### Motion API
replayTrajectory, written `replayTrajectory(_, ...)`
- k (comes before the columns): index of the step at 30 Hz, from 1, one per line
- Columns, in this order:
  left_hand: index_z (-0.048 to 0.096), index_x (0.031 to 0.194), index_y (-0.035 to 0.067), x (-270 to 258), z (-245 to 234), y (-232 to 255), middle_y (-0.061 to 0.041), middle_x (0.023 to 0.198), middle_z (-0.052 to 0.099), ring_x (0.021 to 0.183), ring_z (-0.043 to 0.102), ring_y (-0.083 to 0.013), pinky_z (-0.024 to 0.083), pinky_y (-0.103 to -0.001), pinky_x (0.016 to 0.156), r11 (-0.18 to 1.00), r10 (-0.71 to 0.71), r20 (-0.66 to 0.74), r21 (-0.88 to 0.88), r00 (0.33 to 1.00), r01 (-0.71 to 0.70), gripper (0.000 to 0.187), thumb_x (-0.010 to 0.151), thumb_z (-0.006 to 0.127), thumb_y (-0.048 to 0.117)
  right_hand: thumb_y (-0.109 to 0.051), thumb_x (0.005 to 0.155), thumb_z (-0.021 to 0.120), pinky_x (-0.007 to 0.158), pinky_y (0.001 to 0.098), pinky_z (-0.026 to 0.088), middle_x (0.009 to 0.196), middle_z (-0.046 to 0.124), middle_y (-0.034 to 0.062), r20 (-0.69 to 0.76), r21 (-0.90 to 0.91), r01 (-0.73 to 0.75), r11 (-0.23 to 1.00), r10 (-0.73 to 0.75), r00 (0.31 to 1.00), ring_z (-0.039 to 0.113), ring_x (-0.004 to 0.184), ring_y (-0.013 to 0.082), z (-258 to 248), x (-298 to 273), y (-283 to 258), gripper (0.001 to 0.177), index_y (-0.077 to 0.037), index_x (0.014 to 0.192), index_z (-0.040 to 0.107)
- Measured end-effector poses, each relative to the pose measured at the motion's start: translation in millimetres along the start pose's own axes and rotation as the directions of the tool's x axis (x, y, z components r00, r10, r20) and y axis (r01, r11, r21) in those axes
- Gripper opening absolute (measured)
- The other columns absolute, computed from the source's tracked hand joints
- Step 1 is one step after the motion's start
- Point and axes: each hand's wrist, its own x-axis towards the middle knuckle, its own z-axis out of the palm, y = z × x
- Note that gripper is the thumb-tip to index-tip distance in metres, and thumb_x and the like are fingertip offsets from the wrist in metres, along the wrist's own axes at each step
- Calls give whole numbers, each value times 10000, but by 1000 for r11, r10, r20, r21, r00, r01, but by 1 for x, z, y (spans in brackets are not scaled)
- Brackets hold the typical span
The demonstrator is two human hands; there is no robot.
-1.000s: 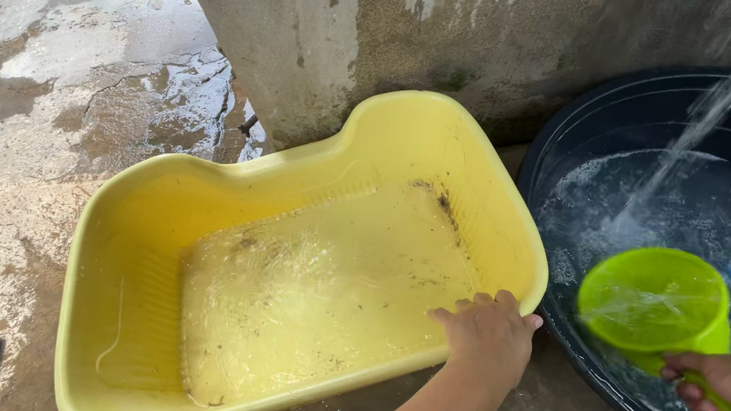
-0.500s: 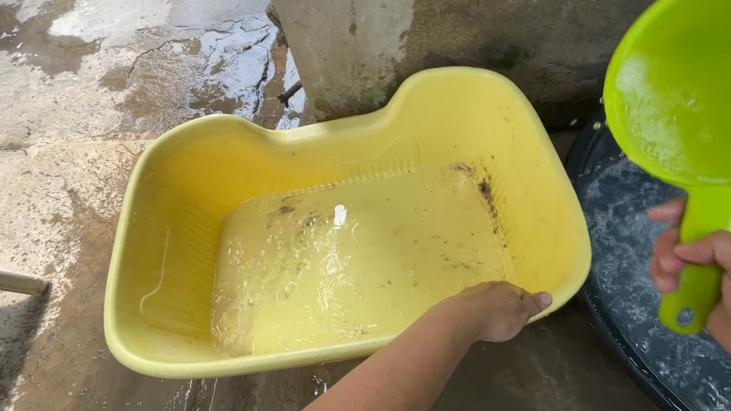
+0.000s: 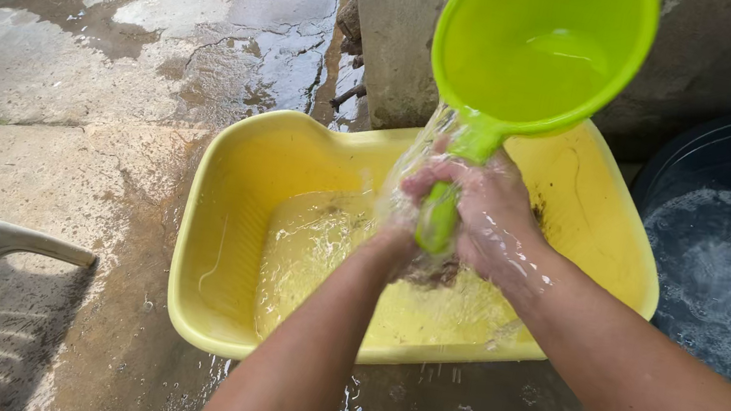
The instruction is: The person washes a yellow baby bathtub by rinsing it with water from a cup and scrubbing the interior surface with a blue brush.
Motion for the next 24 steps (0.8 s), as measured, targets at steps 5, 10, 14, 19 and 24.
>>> replayTrajectory(5,733,1053,-47,-21,-107,-33,-195,922,750,715,752,-252,645,-416,656,997,-66,-114,-42,991,62,474,1019,638,416,10,915,550,533,352,489,773,578,130,-117,-391,-304,869,280,953,553,598,202,18,-20,48,217,0,1128,593)
replayTrajectory(10,705,1307,148,-30,-185,-74,-59,1205,775,898,736,-184,584,-410,756,943,-15,-375,304,927,138,355,1051,549,338,-48,912,544,525,343,505,739,592,66,-75,-677,-300,672,342,937,573,583,154,48,-46,75,175,-23,1076,600)
replayTrajectory(14,636,1377,153,-32,-216,-98,-68,1326,677,1067,650,-214,505,-432,900,873,31,-403,456,915,172,411,1067,489,379,-19,899,517,473,379,401,686,527,67,-19,-793,-315,521,497,868,498,524,180,91,-41,93,120,-17,986,599)
replayTrajectory(19,520,1493,161,-48,-264,-84,-84,1528,513,1347,506,-263,374,-469,1140,678,66,-401,690,914,254,508,1094,387,446,-25,898,609,482,358,458,670,565,74,-36,-607,-414,679,497,867,555,521,163,128,1,102,67,-8,961,594)
replayTrajectory(24,422,1577,270,-57,-286,-84,-41,1648,380,1511,357,-290,252,-500,1252,842,111,-506,505,855,189,580,1073,303,532,-50,934,563,573,328,516,806,576,73,-133,-171,-587,791,572,809,548,610,147,109,31,47,140,-35,1072,579)
